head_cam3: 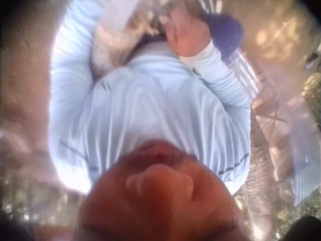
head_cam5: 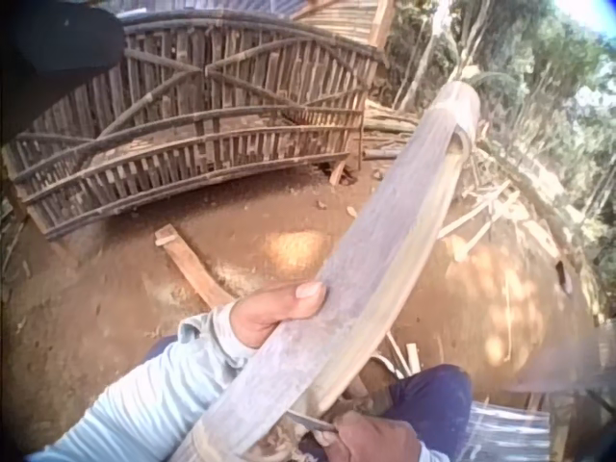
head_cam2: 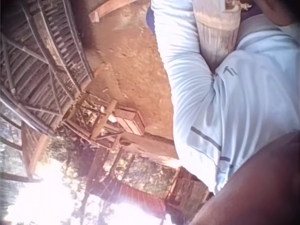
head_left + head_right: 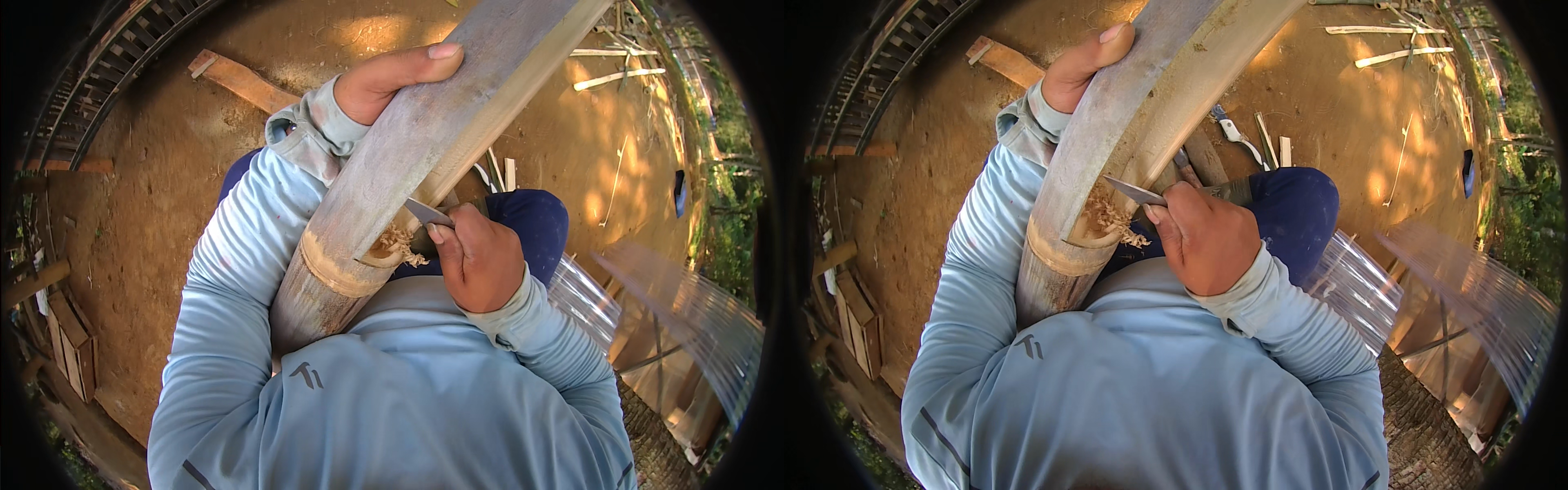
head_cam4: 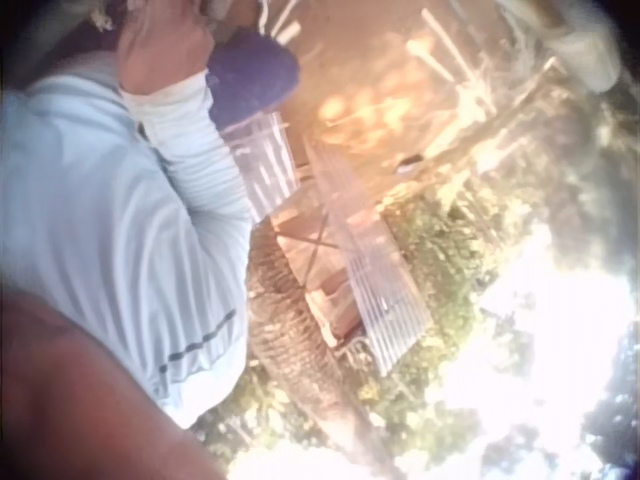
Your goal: The person carves a long bamboo pole using a knife, removing thin strips of wood to shape the surface. They hold the pole with their left hand and use the knife with their right hand to scrape and smooth the bamboo.
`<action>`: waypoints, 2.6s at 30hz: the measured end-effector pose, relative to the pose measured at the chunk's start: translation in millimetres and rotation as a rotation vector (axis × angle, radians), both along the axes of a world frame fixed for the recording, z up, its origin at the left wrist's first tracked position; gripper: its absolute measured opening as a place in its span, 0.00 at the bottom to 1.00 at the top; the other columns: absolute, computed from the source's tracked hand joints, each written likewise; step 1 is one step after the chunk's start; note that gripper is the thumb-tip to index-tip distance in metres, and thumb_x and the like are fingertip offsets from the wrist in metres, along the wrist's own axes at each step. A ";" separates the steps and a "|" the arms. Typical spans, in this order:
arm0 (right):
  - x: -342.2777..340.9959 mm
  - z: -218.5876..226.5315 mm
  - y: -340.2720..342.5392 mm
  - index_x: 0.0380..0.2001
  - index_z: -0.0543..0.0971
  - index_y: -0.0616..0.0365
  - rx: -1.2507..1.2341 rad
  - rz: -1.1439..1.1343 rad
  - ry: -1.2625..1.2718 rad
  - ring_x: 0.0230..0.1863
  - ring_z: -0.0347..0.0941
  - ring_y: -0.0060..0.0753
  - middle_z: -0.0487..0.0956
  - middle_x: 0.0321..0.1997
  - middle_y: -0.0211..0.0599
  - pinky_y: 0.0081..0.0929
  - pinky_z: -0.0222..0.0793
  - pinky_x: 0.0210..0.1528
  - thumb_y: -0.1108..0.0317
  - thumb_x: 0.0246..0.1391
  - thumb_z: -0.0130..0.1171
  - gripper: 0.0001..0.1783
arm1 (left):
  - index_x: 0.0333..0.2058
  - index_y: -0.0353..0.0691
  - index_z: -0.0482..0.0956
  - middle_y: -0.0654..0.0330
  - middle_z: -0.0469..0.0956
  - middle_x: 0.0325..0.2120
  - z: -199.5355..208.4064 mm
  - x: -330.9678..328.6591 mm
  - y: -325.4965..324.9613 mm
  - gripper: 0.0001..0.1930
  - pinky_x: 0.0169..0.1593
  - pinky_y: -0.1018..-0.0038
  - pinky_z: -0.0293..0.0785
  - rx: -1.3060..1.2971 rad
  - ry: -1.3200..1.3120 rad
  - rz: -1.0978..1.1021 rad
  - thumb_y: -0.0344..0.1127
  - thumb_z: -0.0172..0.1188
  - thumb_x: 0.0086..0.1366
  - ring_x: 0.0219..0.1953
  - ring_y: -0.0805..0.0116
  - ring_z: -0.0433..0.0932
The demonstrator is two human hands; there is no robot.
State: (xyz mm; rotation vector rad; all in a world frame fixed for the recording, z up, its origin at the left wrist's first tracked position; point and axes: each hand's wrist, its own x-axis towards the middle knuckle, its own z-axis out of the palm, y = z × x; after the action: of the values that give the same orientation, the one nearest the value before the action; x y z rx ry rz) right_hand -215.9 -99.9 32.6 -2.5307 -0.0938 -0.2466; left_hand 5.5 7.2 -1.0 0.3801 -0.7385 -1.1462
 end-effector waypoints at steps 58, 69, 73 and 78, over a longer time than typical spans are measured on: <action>-11.9 5.4 -4.8 0.42 0.75 0.64 0.488 -0.138 0.289 0.27 0.77 0.41 0.78 0.29 0.47 0.31 0.72 0.31 0.64 0.65 0.59 0.13 | 0.54 0.36 0.78 0.57 0.85 0.40 8.5 -5.5 3.3 0.25 0.41 0.75 0.82 0.093 -0.018 0.095 0.52 0.54 0.73 0.36 0.73 0.85; 12.3 9.7 -8.1 0.58 0.74 0.57 0.236 0.320 0.160 0.38 0.83 0.47 0.82 0.48 0.49 0.34 0.79 0.40 0.64 0.47 0.74 0.34 | 0.62 0.33 0.70 0.50 0.80 0.52 -7.9 1.8 14.5 0.31 0.55 0.69 0.77 0.101 -0.142 0.093 0.55 0.50 0.74 0.50 0.67 0.81; 23.7 9.3 -20.7 0.51 0.77 0.54 0.201 0.386 0.140 0.34 0.82 0.45 0.84 0.37 0.40 0.39 0.77 0.35 0.62 0.51 0.69 0.24 | 0.66 0.30 0.64 0.47 0.74 0.58 7.8 -21.7 51.5 0.37 0.64 0.66 0.67 0.343 -0.293 0.275 0.58 0.50 0.73 0.60 0.62 0.74; 32.5 -2.2 -30.6 0.46 0.80 0.53 0.333 0.467 0.148 0.33 0.82 0.47 0.84 0.33 0.41 0.40 0.77 0.35 0.63 0.51 0.69 0.19 | 0.70 0.26 0.52 0.45 0.65 0.65 -0.1 -76.1 105.6 0.54 0.71 0.63 0.55 0.440 -0.397 0.466 0.65 0.63 0.61 0.68 0.55 0.63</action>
State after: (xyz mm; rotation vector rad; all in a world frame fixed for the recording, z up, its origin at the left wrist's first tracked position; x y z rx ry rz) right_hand -183.4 -130.4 30.4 -2.1147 -0.5314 0.1050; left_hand -70.6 112.7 -1.1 1.1141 -0.6840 -0.7846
